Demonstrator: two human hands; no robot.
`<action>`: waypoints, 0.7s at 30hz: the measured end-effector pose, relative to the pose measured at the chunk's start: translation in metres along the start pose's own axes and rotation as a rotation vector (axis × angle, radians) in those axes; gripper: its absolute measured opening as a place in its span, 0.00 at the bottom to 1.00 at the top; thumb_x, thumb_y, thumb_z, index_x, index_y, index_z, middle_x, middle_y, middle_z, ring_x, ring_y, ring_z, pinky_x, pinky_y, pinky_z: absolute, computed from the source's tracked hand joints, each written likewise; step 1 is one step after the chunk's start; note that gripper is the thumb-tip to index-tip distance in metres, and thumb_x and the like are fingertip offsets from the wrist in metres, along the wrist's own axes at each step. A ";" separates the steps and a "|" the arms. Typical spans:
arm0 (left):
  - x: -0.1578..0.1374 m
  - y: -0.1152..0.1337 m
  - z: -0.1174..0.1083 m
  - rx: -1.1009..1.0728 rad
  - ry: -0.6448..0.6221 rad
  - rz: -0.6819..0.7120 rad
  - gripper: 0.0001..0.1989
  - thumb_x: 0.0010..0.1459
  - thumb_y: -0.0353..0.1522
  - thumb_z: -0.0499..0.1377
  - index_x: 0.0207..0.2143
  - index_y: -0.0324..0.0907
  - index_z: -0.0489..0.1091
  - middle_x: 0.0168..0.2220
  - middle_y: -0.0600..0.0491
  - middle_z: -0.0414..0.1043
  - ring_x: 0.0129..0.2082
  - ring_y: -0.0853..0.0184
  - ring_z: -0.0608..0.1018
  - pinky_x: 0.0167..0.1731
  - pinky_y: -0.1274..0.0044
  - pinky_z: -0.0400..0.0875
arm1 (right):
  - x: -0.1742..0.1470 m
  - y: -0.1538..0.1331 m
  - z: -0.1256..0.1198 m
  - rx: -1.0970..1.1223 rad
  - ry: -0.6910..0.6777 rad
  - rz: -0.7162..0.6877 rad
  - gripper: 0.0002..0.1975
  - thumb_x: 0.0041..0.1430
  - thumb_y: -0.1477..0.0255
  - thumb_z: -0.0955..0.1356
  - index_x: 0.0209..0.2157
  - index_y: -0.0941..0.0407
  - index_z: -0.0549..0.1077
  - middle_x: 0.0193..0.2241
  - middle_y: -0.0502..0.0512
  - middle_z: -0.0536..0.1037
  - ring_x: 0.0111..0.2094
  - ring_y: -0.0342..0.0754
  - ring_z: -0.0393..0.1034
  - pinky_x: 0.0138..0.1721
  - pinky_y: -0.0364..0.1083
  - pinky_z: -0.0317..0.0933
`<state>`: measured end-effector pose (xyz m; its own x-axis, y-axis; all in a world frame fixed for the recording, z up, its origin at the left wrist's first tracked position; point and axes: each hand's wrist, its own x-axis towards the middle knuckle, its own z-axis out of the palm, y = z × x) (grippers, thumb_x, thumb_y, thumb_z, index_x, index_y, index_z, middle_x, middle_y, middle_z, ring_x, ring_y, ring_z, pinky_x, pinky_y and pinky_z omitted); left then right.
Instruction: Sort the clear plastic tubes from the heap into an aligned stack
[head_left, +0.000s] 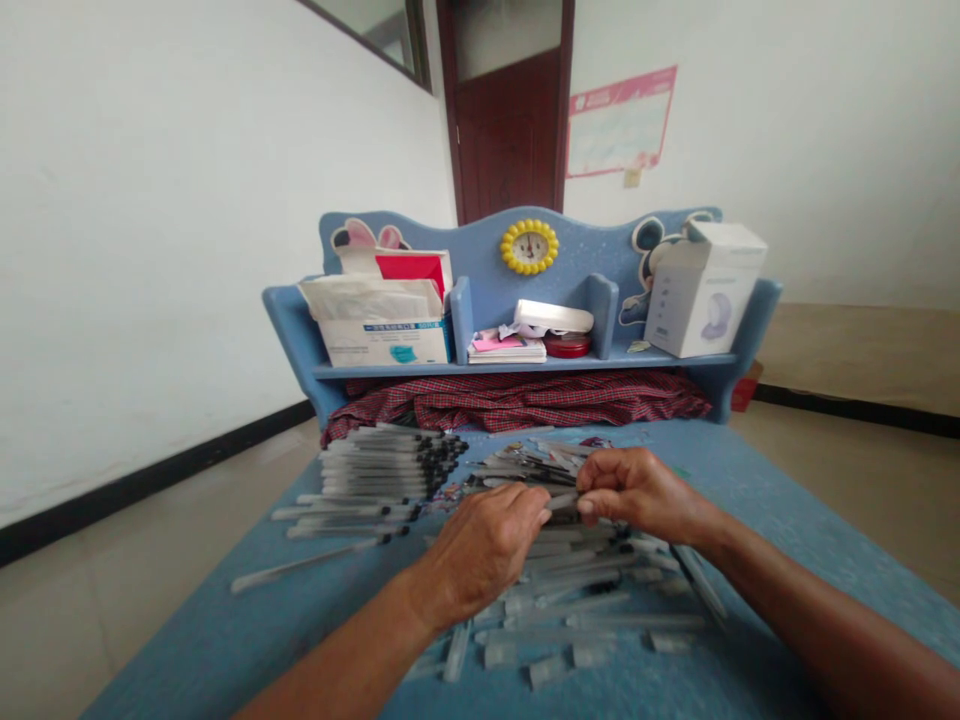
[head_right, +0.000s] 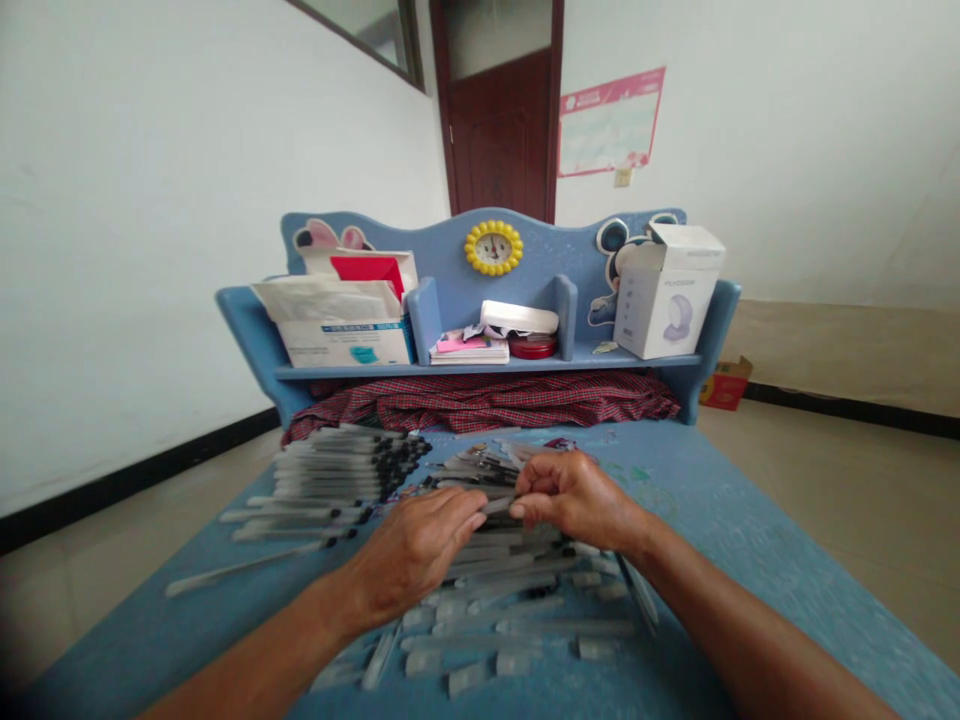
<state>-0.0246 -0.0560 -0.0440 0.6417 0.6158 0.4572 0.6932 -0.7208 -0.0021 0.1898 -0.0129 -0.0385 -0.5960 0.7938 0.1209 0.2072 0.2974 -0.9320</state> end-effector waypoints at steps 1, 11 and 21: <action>0.000 0.000 0.000 0.004 -0.001 -0.004 0.10 0.64 0.29 0.44 0.36 0.39 0.65 0.29 0.50 0.71 0.30 0.65 0.75 0.31 0.75 0.68 | 0.000 -0.001 -0.001 -0.058 0.011 -0.018 0.18 0.52 0.58 0.68 0.24 0.59 0.69 0.18 0.49 0.72 0.19 0.39 0.60 0.21 0.39 0.51; 0.000 0.003 -0.001 0.012 -0.007 -0.005 0.10 0.63 0.28 0.45 0.36 0.39 0.65 0.29 0.50 0.71 0.30 0.64 0.75 0.31 0.75 0.69 | -0.001 -0.002 -0.002 -0.097 0.019 -0.031 0.18 0.56 0.57 0.65 0.27 0.60 0.70 0.18 0.52 0.75 0.18 0.39 0.59 0.20 0.38 0.51; 0.001 0.005 -0.002 -0.005 0.006 -0.026 0.11 0.63 0.28 0.44 0.36 0.38 0.66 0.30 0.49 0.72 0.31 0.63 0.76 0.32 0.74 0.70 | -0.001 0.000 0.000 -0.082 -0.057 -0.013 0.21 0.57 0.55 0.64 0.24 0.59 0.67 0.15 0.50 0.73 0.16 0.38 0.58 0.19 0.38 0.51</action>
<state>-0.0215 -0.0596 -0.0415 0.6216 0.6325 0.4621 0.7080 -0.7061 0.0141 0.1902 -0.0137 -0.0389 -0.6421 0.7585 0.1108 0.2605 0.3518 -0.8991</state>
